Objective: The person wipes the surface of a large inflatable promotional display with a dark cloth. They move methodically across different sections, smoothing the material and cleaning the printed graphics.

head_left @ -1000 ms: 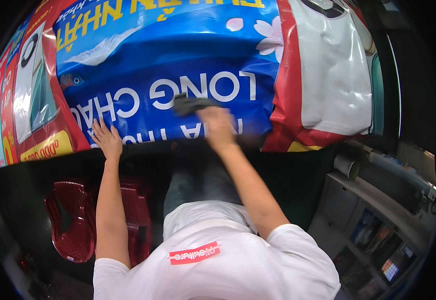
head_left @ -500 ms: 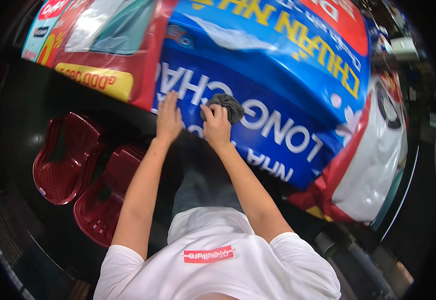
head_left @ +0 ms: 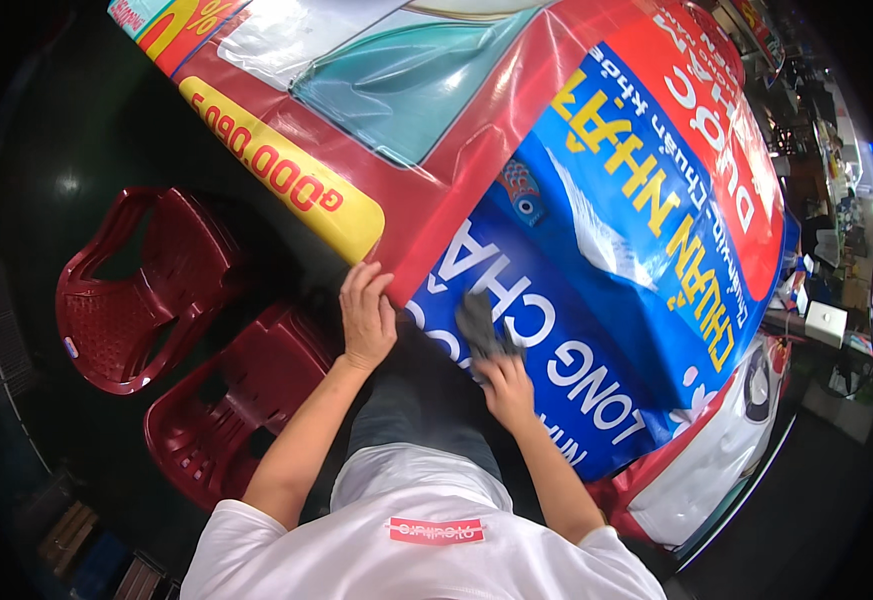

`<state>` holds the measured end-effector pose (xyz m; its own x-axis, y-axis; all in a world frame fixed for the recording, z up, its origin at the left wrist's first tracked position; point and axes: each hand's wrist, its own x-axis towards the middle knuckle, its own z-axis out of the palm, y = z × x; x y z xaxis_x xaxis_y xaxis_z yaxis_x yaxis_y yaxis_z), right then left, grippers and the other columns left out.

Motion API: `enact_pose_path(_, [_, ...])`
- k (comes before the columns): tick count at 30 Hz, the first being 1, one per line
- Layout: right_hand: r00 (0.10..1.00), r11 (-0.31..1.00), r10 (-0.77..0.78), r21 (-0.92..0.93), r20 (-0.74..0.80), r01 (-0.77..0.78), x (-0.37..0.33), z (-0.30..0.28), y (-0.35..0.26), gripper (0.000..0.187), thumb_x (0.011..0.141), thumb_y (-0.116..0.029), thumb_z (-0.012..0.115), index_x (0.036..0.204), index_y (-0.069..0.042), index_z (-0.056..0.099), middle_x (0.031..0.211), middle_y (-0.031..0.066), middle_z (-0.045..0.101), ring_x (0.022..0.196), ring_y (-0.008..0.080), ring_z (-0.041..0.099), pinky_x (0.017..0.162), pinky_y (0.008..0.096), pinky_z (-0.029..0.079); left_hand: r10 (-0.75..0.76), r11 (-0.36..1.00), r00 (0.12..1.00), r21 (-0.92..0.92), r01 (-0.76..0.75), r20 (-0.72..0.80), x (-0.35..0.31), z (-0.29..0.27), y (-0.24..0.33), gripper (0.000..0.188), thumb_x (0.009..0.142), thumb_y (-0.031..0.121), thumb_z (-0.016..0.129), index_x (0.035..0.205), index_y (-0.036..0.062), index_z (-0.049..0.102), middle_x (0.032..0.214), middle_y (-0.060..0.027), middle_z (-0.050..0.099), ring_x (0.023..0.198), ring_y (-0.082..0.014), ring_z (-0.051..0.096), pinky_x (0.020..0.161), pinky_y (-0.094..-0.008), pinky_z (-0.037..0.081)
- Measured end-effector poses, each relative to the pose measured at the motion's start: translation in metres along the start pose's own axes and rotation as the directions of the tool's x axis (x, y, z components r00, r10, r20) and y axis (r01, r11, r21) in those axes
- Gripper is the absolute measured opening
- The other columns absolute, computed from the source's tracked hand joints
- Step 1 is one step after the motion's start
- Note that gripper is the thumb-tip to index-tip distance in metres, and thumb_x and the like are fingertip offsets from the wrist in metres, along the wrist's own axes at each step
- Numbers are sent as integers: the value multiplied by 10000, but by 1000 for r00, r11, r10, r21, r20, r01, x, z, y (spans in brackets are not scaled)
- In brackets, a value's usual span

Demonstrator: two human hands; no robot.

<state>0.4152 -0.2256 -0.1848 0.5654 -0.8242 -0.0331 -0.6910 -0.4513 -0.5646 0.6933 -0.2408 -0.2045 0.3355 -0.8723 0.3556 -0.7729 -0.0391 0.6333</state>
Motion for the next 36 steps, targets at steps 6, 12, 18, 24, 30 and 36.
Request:
enact_pose_path(6, [786,741,574,262,231,-618,-16,-59,-15,367,802,-31,695,1156,-59,604,1090,133,670,1014,318,643,854,366,510,67,976,987,-217,-35,144,52,-19,5,363,873,64,591,1234,42,563,1285,-152,551,1264,-354,481,1089,-439,349])
enact_pose_path(12, [983,852,161,490,88,-183,95,-131,-66,229,915,-71,609,1132,-16,656,1066,132,680,973,252,660,869,323,495,227,629,584,-576,523,779,73,-58,90,531,873,227,694,1325,6,523,1228,-161,633,1149,-253,612,981,-356,458])
enact_pose_path(18, [964,989,105,126,-246,-76,129,-167,-86,204,960,-78,550,1094,8,679,1193,139,646,1005,267,656,884,309,499,15,885,817,-388,258,577,109,-119,69,183,846,131,717,998,31,701,898,-93,697,769,-208,652,727,-319,508])
enact_pose_path(24, [965,945,164,312,-206,-94,212,-150,-97,338,1019,-269,466,948,30,609,807,216,579,698,336,527,698,395,432,21,898,992,-439,38,128,187,-134,31,154,882,104,666,1023,58,709,956,-114,700,880,-269,664,778,-343,520])
enact_pose_path(30, [929,354,348,935,-125,-7,404,-108,-121,416,1036,-367,472,1005,11,643,868,53,660,789,136,571,749,300,455,-35,987,999,-157,29,-39,310,-88,-141,325,933,188,591,1216,29,586,1235,-191,591,1142,-376,536,982,-421,435])
enact_pose_path(36, [953,420,249,906,-170,52,512,-53,-120,383,1003,-370,538,1106,-13,631,1163,140,656,1109,226,602,937,310,458,-225,860,899,510,1,376,345,-74,-311,606,954,412,530,1494,215,338,1577,-114,268,1480,-390,128,1117,-661,157])
